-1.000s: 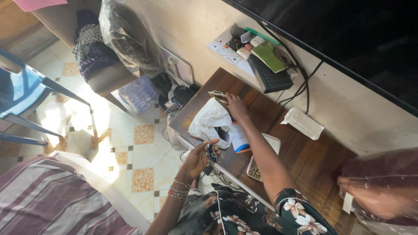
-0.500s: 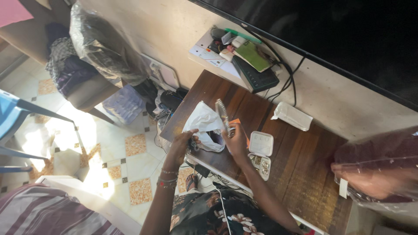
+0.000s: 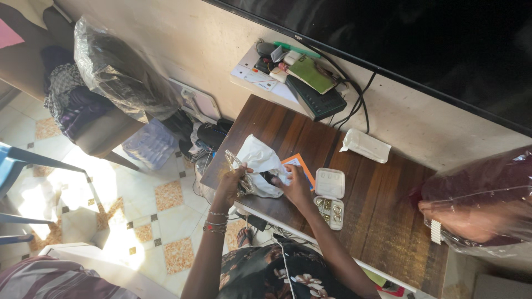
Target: The person picks up bracelets and earrings from a table, fastens the bracelets onto their wrist and holds earrings up, then removes the jewelry and places the pieces into a compartmented jewelry box on the table.
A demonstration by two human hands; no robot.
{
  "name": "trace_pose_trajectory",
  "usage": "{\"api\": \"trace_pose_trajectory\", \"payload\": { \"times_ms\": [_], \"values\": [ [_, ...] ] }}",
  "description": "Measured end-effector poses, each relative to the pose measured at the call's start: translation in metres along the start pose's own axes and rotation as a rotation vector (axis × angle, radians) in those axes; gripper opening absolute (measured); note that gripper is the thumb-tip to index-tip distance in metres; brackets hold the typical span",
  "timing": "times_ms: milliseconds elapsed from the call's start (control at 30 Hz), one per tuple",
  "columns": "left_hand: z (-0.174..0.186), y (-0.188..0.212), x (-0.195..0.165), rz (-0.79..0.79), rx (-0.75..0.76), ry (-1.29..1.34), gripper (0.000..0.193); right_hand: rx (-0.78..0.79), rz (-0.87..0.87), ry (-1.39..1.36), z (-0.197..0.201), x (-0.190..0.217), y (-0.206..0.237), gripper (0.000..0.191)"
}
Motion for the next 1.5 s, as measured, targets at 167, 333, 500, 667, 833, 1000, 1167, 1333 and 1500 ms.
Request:
{"api": "trace_pose_trajectory", "payload": {
  "times_ms": [167, 333, 500, 667, 833, 1000, 1167, 1333, 1500],
  "values": [
    [0.006, 0.008, -0.019, -0.029, 0.006, 0.014, 0.032, 0.008, 0.274, 0.239, -0.024, 0.013, 0.006, 0.089],
    [0.006, 0.006, -0.014, -0.023, -0.016, -0.195, 0.046, -0.060, 0.243, -0.005, -0.019, 0.017, -0.014, 0.036],
    [-0.022, -0.002, 0.010, 0.150, 0.021, -0.085, 0.054, 0.161, 0.412, -0.502, -0.017, 0.034, -0.002, 0.023],
    [-0.019, -0.017, 0.021, 0.164, 0.048, -0.046, 0.048, 0.344, 0.595, -0.358, -0.006, 0.045, 0.019, 0.023],
    [0.000, -0.024, 0.021, 0.175, 0.118, 0.168, 0.035, -0.084, 0.329, -0.213, 0.027, 0.012, 0.035, 0.032],
    [0.006, -0.014, 0.008, 0.090, 0.169, 0.253, 0.028, -0.278, 0.161, 0.353, 0.110, -0.060, 0.059, 0.046],
    [0.003, 0.003, -0.001, 0.088, 0.172, 0.247, 0.027, -0.167, -0.021, 0.267, 0.129, -0.097, 0.089, 0.027],
    [-0.004, 0.014, -0.004, 0.080, 0.133, 0.259, 0.027, -0.151, -0.101, 0.252, 0.123, -0.106, 0.093, 0.021],
    [-0.015, 0.028, -0.008, 0.088, 0.131, 0.287, 0.026, -0.060, 0.059, 0.266, 0.136, -0.107, 0.081, 0.019]
  ]
}}
Point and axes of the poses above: each hand's wrist, its own y-axis away from the middle knuckle, its own z-axis out of the back of the hand, x = y × z, the point moved 1 cm from there along -y, towards the middle knuckle, and after that the axes turned 3 degrees about z, right-handed, at the moved point
